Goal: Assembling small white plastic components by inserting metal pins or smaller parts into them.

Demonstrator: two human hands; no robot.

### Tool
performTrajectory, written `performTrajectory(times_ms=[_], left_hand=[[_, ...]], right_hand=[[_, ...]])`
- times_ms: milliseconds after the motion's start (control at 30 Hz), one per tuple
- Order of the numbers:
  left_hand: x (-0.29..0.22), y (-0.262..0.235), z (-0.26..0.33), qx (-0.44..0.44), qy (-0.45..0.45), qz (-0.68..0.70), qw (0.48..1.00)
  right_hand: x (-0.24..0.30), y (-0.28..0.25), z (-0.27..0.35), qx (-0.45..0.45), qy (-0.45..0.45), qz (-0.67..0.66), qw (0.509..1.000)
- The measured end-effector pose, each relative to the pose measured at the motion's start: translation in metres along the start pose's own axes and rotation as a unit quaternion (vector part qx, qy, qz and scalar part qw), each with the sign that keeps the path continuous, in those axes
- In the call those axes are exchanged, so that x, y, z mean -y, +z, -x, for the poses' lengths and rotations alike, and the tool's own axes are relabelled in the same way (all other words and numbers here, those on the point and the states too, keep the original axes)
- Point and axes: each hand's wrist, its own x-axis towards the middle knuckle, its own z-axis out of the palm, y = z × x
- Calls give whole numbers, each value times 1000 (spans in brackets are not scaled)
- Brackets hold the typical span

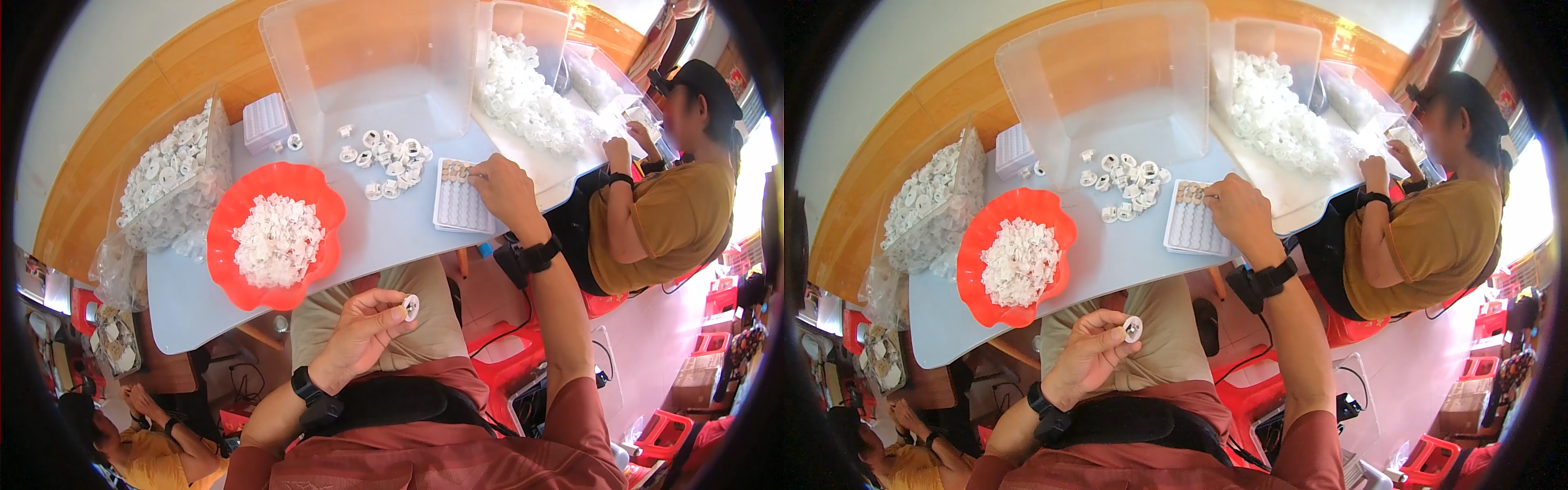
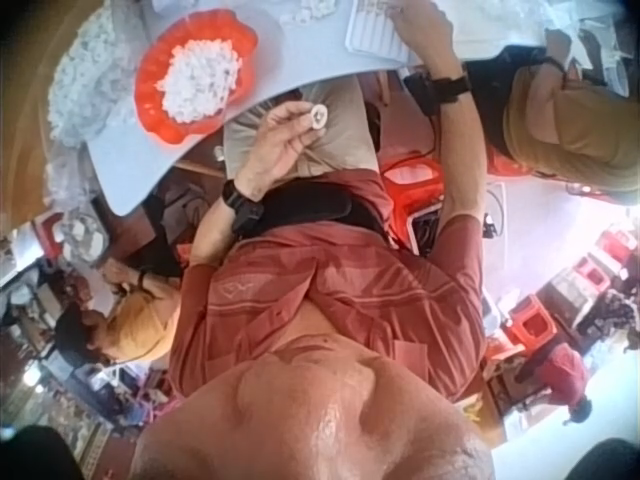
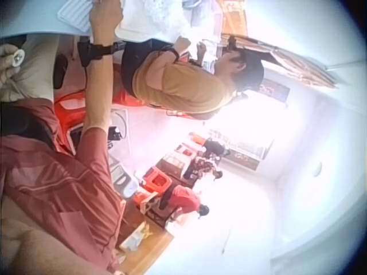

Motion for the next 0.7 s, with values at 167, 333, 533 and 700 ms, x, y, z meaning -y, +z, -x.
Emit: performTrajectory(times_ms=[167,333,533,700], left_hand=[[0,-1,1,4,3,3,1000],[1,-5,-1,10,11,6,1000],[1,-4,-2,16,9,9,1000],[1,-1,0,16,8,4,1000]], right_hand=[[-2,4,5,-30,-23,-20,999],[11,-9,28,-97,-60,-93,989],[34,-11,74,-17,39,-423,905],[45,-4,102,66,53,-568,818]])
